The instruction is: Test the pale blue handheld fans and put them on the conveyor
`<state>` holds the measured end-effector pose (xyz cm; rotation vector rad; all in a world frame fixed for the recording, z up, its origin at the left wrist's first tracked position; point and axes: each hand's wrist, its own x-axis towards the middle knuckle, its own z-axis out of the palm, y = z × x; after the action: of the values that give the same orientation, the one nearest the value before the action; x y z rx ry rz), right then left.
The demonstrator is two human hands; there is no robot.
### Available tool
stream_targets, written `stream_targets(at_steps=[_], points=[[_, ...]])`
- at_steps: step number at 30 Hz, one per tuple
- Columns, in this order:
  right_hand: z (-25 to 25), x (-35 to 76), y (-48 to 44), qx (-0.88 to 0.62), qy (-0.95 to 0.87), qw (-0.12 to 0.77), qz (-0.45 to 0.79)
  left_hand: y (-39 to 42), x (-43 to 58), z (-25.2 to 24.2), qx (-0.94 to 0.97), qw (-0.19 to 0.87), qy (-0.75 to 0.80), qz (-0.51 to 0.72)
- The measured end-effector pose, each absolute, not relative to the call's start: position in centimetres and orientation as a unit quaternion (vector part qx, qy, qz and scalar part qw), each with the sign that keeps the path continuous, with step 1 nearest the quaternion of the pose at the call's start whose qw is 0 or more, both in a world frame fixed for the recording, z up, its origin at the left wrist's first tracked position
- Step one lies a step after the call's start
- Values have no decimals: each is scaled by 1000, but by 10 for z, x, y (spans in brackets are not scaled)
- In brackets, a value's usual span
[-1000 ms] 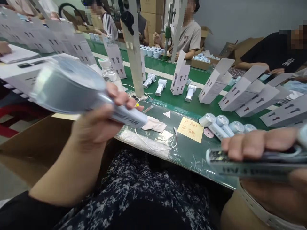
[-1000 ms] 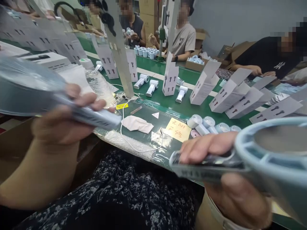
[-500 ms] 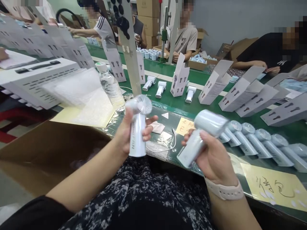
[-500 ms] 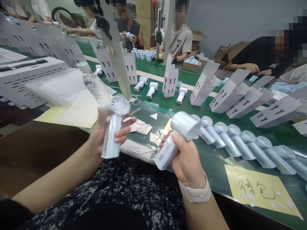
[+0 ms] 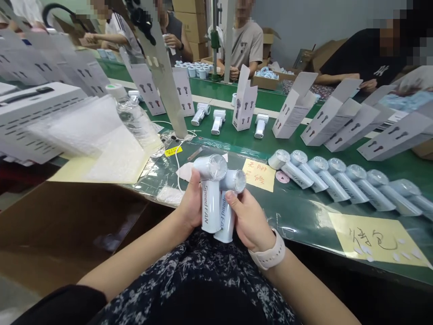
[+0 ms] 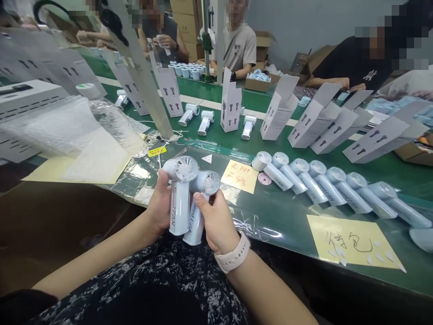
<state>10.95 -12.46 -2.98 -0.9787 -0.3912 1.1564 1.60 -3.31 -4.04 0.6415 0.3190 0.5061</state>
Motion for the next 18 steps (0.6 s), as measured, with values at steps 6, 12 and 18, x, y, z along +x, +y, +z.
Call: stream_targets(at_steps=[6, 12, 18], points=[[-42, 108, -128, -537, -243, 663, 463, -45, 32, -45, 367, 848, 234, 303], [-31, 159, -148, -646, -413, 562, 310, -49, 44, -31, 557, 771, 186, 248], [-7, 306, -258, -889, -355, 277, 84, 7, 31, -33, 886, 368, 213, 183]])
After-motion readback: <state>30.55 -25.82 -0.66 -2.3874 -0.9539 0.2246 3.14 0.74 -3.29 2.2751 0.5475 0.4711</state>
